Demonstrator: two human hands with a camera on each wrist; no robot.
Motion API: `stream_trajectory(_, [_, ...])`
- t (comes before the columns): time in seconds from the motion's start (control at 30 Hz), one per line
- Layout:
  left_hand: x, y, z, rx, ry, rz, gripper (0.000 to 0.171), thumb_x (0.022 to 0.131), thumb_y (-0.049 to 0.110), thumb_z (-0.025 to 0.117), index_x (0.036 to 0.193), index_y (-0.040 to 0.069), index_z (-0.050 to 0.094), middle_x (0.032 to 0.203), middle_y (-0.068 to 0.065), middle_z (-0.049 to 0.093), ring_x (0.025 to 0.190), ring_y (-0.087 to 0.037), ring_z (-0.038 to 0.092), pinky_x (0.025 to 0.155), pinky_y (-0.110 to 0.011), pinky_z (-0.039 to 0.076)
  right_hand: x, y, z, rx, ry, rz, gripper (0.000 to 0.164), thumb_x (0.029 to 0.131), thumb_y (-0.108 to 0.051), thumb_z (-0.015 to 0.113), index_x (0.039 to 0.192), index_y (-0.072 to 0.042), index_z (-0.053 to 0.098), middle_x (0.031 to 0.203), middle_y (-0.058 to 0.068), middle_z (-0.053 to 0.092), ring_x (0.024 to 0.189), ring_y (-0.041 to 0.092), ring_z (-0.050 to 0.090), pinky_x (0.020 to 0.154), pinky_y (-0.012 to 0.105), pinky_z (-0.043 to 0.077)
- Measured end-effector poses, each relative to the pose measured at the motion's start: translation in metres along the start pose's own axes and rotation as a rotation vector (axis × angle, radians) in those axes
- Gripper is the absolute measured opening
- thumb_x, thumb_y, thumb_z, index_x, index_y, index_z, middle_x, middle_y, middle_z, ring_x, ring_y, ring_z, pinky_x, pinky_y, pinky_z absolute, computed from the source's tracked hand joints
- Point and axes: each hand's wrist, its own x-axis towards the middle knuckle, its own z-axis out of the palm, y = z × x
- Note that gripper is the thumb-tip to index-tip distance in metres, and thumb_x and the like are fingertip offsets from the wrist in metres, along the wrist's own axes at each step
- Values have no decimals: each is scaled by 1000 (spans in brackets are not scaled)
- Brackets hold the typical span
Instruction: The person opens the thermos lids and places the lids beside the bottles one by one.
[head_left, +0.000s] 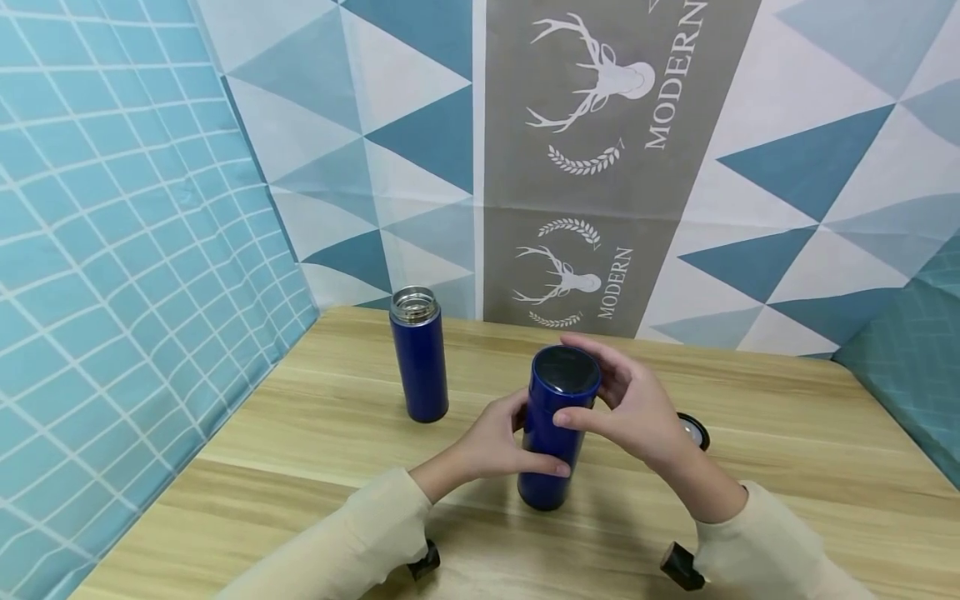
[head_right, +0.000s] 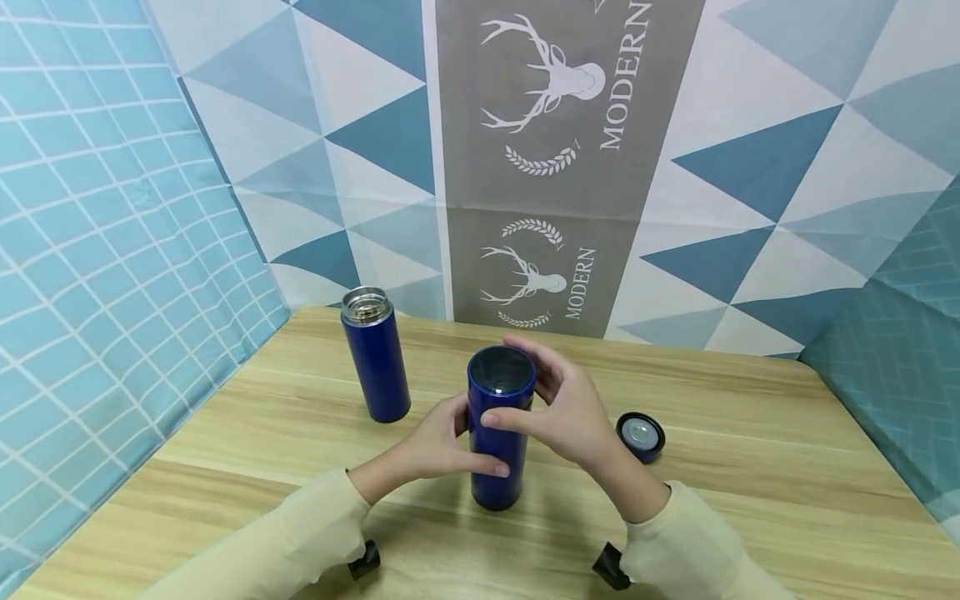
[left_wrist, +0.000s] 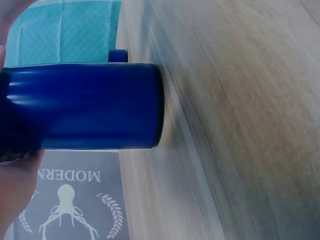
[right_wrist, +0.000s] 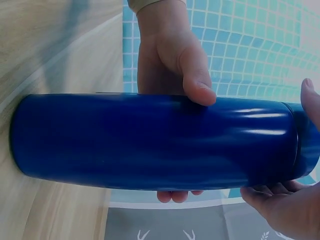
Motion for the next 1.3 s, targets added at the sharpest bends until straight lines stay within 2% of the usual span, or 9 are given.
stream_trajectory(0.27, [1,0,3,24,10,-28,72,69,13,86,132,17,51,127,-2,64,108,-8,64,94,-22,51,1,-2,4,-5,26,31,74,74,-5,81,140,-9,48,132,19,58,112,26,65,93,21,53])
stream_trajectory(0.57, [4,-1,3,35,-13,-4,71,70,12,85,133,17,51,126,-4,65,107,-8,65,93,-22,52,-1,-2,4,-18,52,42,66,75,-7,80,135,-10,53,130,20,60,110,24,66,91,21,54])
stream_trajectory(0.97, [10,-6,3,38,-68,29,66,69,10,85,128,11,55,122,-9,67,102,-7,66,90,-22,54,-1,-2,-5,-44,-14,75,67,76,-10,81,135,-8,50,129,19,61,111,29,65,90,18,53])
stream_trajectory(1.1, [11,-7,1,49,-81,25,65,70,10,85,127,10,55,120,-9,67,101,-6,66,90,-22,54,1,-1,-6,-62,-37,54,67,77,-11,80,136,-8,50,128,20,61,112,33,64,91,19,53])
stream_trajectory(1.3, [12,-8,-6,46,-106,40,64,70,7,84,126,6,54,121,-13,67,103,-10,66,93,-23,53,8,1,-7,-64,-86,-13,63,77,-10,79,133,-6,51,124,22,63,105,24,67,90,22,54])
